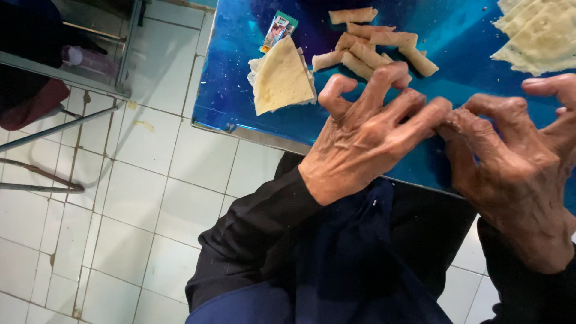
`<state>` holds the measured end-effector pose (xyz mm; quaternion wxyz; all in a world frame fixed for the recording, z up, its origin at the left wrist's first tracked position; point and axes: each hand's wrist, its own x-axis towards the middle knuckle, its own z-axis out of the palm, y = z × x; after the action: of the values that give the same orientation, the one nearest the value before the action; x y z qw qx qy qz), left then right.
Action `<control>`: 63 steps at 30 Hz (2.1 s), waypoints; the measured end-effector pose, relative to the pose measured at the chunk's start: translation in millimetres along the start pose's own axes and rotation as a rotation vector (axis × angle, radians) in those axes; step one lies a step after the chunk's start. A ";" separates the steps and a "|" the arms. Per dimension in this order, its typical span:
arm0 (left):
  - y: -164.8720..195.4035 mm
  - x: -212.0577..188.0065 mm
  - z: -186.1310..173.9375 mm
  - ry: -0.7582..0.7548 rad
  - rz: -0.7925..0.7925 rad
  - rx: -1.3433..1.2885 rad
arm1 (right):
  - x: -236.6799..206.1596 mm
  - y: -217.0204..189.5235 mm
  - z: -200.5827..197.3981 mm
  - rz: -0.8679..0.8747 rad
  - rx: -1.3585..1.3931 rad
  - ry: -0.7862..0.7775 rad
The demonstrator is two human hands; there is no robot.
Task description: The person sits at a blue table and makes filled wafer rolls. They take triangular wafer sheets, spoon brown filling from a red basin onto a sheet, roll the sheet into a cylinder by hand, and place the finished roll with a growing pile of rolls on the table.
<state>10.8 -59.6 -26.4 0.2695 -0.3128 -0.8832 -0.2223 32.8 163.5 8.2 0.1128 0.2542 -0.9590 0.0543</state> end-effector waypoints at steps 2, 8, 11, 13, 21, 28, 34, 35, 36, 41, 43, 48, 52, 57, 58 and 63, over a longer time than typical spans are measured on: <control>-0.5 0.4 0.8 0.001 -0.002 0.008 | 0.2 0.5 -0.3 -0.158 -0.170 0.130; 0.1 -3.6 7.2 0.007 -0.028 0.020 | 0.1 -2.2 0.7 -0.061 -0.116 0.091; -0.3 -3.8 8.9 0.005 -0.028 0.028 | 2.1 -1.2 3.3 -0.086 -0.159 0.075; -0.3 -3.6 8.6 0.000 -0.026 0.038 | 3.7 1.8 1.7 -0.127 -0.215 0.083; -2.3 -3.9 12.9 0.002 -0.003 0.088 | 2.6 6.0 2.2 -0.079 -0.030 0.088; -0.6 -4.4 9.5 -0.002 -0.008 0.123 | -2.1 5.5 1.6 -0.103 -0.283 0.073; 1.3 2.4 3.7 -0.022 -0.049 0.148 | 1.7 -6.2 -13.8 -0.132 -0.398 -0.026; 1.9 2.7 2.7 -0.016 -0.064 0.157 | 3.4 -7.4 -14.9 -0.124 -0.398 -0.057; 2.8 1.4 0.6 -0.005 -0.087 0.160 | 5.6 -7.8 -15.2 -0.145 -0.473 -0.083; 3.4 -1.7 -4.6 0.085 -0.192 0.093 | 19.1 -2.2 -11.2 -0.163 -0.548 -0.158; -1.3 -2.7 -6.6 0.112 -0.250 -0.059 | 23.0 1.3 -8.5 -0.187 -0.646 -0.151; -18.9 -9.7 -22.4 0.287 -0.267 -0.381 | 22.7 8.6 -2.6 -0.117 -0.530 -0.059; -28.2 -19.2 -45.5 0.335 -0.316 -0.369 | 19.0 15.4 4.3 -0.102 -0.427 0.032; -53.6 -19.1 -50.9 0.413 -0.376 -0.272 | 14.4 20.2 5.4 -0.119 -0.429 0.113; -56.4 -19.1 -49.0 0.426 -0.404 -0.264 | 16.0 20.4 3.5 -0.113 -0.402 0.100; -55.0 -23.9 -49.5 0.383 -0.378 -0.299 | 57.2 5.2 4.7 -0.163 -0.327 0.170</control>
<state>6.3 -136.6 -16.1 0.3359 -0.1319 -0.8163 -0.4510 -19.0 140.0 17.3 0.2373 0.3035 -0.9184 -0.0903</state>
